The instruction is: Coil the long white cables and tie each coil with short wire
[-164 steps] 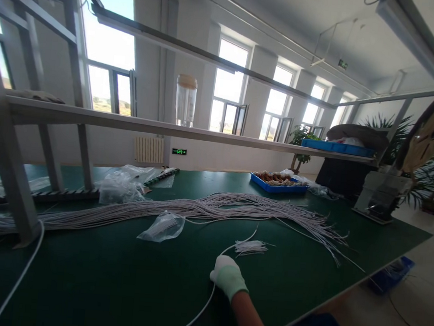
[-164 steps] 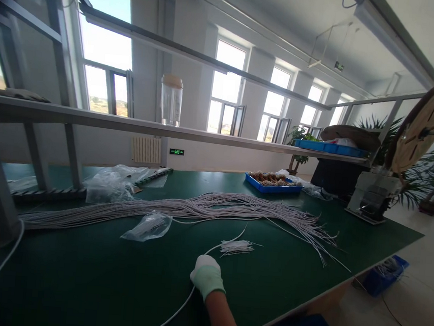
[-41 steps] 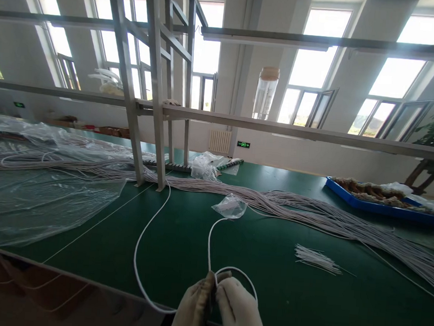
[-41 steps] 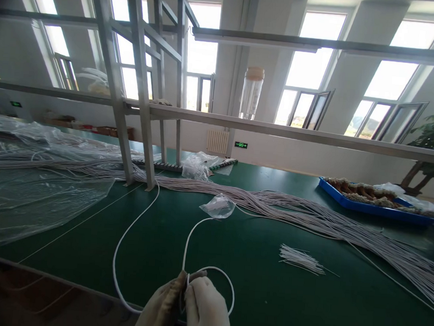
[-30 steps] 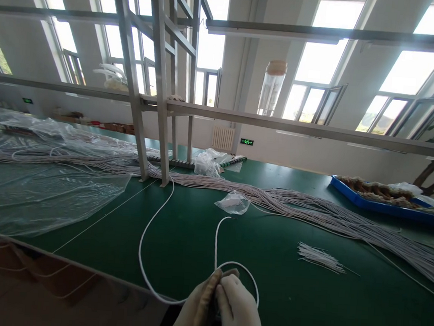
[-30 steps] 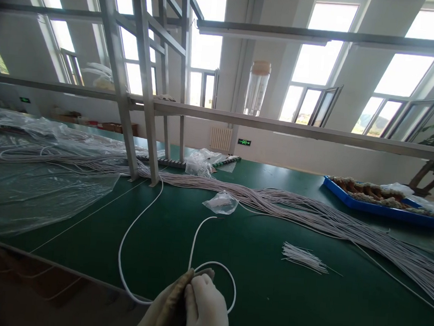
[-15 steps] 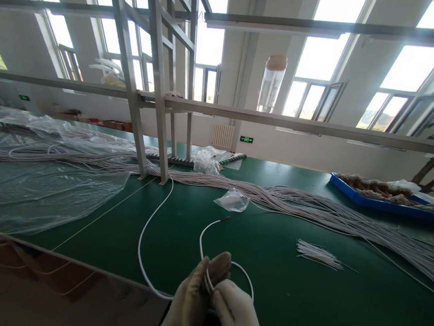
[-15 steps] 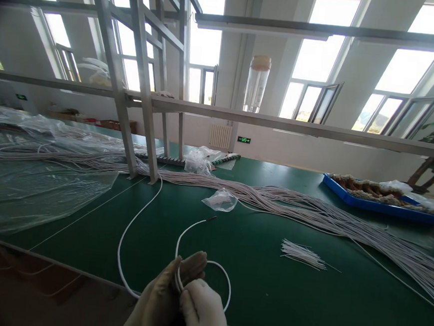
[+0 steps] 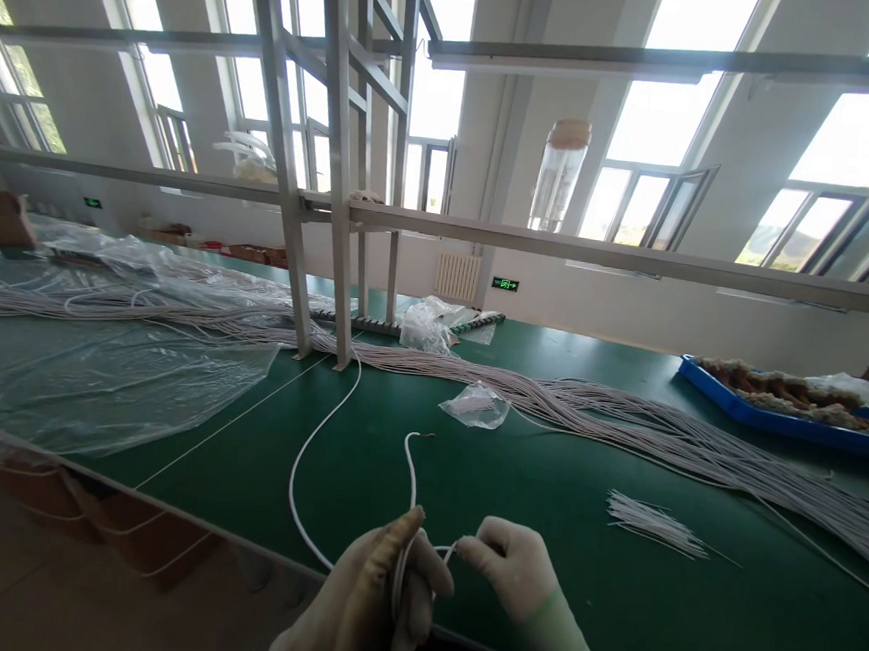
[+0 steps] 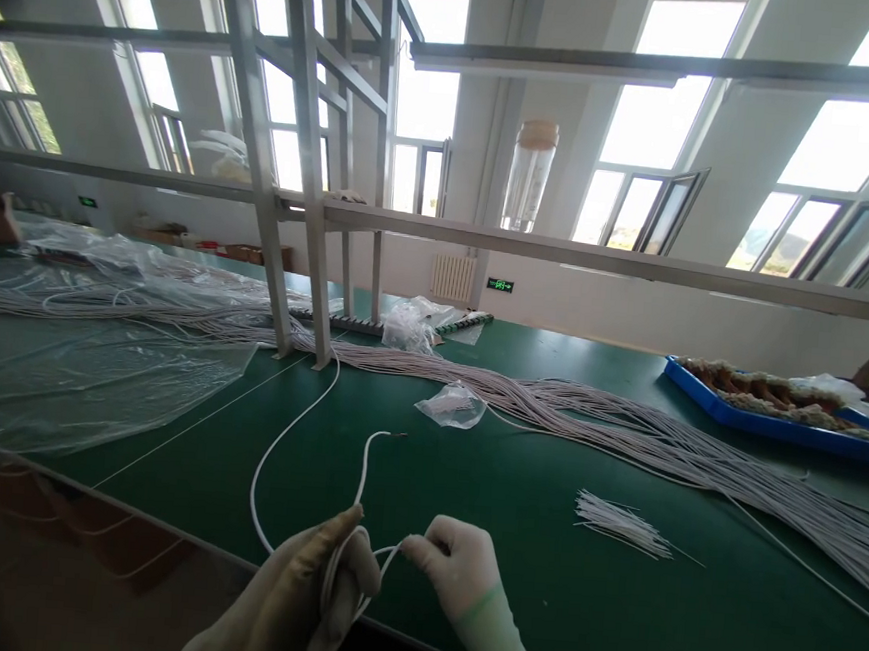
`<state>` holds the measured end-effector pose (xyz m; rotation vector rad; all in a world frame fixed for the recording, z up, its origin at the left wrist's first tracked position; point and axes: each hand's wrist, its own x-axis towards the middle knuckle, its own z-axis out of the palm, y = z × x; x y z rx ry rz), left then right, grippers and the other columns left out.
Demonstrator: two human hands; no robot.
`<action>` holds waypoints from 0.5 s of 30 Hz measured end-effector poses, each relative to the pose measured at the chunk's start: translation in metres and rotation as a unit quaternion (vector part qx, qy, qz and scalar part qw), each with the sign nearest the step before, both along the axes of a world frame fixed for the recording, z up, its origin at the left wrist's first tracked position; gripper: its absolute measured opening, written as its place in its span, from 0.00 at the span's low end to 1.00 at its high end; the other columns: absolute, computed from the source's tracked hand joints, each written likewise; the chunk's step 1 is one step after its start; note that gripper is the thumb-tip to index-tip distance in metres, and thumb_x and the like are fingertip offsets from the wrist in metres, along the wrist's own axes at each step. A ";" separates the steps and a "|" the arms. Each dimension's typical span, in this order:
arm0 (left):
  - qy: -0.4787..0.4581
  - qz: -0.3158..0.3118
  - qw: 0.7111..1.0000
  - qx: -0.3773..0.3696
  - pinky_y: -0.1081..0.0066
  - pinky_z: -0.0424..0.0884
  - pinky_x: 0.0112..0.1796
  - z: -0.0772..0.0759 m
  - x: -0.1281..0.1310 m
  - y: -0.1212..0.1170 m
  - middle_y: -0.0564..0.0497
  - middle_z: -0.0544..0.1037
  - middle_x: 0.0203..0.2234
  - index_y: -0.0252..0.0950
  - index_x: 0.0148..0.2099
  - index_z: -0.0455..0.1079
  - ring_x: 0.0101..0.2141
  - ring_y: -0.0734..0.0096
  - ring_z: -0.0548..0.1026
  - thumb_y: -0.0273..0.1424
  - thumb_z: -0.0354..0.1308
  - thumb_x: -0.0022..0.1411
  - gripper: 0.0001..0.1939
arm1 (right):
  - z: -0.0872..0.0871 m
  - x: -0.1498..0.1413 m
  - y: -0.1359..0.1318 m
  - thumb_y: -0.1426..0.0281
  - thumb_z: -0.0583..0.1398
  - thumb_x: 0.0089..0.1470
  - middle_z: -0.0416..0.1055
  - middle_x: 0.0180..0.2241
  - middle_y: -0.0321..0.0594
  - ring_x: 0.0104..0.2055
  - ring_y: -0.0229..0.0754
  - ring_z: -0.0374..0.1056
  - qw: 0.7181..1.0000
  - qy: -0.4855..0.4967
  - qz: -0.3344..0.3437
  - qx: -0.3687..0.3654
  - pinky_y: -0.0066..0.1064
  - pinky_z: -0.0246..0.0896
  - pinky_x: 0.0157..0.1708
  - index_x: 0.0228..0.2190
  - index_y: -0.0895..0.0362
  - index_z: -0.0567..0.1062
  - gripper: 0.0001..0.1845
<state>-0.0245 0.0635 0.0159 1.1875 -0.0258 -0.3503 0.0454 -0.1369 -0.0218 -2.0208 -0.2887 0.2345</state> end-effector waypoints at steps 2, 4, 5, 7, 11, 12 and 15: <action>0.024 -0.057 0.997 0.043 0.71 0.67 0.25 0.002 -0.001 -0.003 0.40 0.79 0.24 0.29 0.36 0.77 0.21 0.68 0.73 0.57 0.48 0.69 0.34 | 0.016 0.001 0.009 0.58 0.61 0.60 0.67 0.25 0.35 0.27 0.40 0.62 1.000 -0.012 0.001 0.001 0.32 0.63 0.31 0.25 0.56 0.70 0.17; 0.040 -0.054 0.996 0.058 0.64 0.73 0.34 0.000 -0.001 -0.004 0.39 0.81 0.31 0.34 0.33 0.76 0.31 0.58 0.78 0.54 0.59 0.62 0.26 | 0.025 -0.006 0.019 0.56 0.58 0.62 0.68 0.26 0.37 0.28 0.41 0.63 0.999 -0.038 -0.007 -0.007 0.34 0.64 0.31 0.26 0.55 0.71 0.19; 0.032 -0.022 0.996 0.076 0.61 0.75 0.39 -0.003 0.000 -0.004 0.41 0.81 0.33 0.37 0.31 0.75 0.37 0.53 0.78 0.51 0.66 0.57 0.20 | 0.026 -0.012 0.023 0.55 0.55 0.63 0.69 0.26 0.38 0.28 0.43 0.64 0.998 -0.054 -0.014 -0.012 0.35 0.65 0.31 0.27 0.55 0.71 0.20; -0.007 0.059 0.991 0.119 0.59 0.73 0.50 -0.010 -0.001 -0.003 0.43 0.81 0.40 0.41 0.31 0.75 0.47 0.48 0.75 0.40 0.75 0.48 0.14 | 0.022 -0.028 0.031 0.55 0.51 0.65 0.71 0.30 0.42 0.30 0.44 0.67 0.997 -0.076 -0.010 -0.006 0.37 0.66 0.33 0.29 0.55 0.72 0.21; 0.055 0.151 0.985 0.059 0.51 0.68 0.60 -0.016 0.002 -0.004 0.40 0.79 0.52 0.36 0.50 0.76 0.56 0.45 0.73 0.40 0.66 0.61 0.19 | -0.009 -0.061 0.042 0.57 0.49 0.68 0.74 0.33 0.41 0.34 0.44 0.69 0.995 -0.078 0.062 -0.010 0.33 0.63 0.35 0.31 0.54 0.73 0.21; 0.075 0.168 0.983 0.009 0.52 0.70 0.59 -0.015 0.004 -0.004 0.38 0.79 0.53 0.33 0.55 0.74 0.56 0.47 0.75 0.41 0.60 0.67 0.20 | -0.020 -0.065 0.042 0.57 0.49 0.68 0.74 0.32 0.41 0.32 0.43 0.68 0.995 -0.071 0.074 -0.019 0.32 0.60 0.34 0.30 0.54 0.72 0.21; 0.079 0.201 0.965 -0.148 0.65 0.78 0.42 -0.014 0.013 -0.001 0.41 0.82 0.38 0.26 0.54 0.75 0.38 0.61 0.81 0.41 0.52 0.74 0.23 | -0.050 -0.061 0.035 0.52 0.50 0.67 0.69 0.27 0.39 0.29 0.40 0.63 0.996 -0.030 0.083 -0.009 0.31 0.53 0.30 0.26 0.55 0.66 0.25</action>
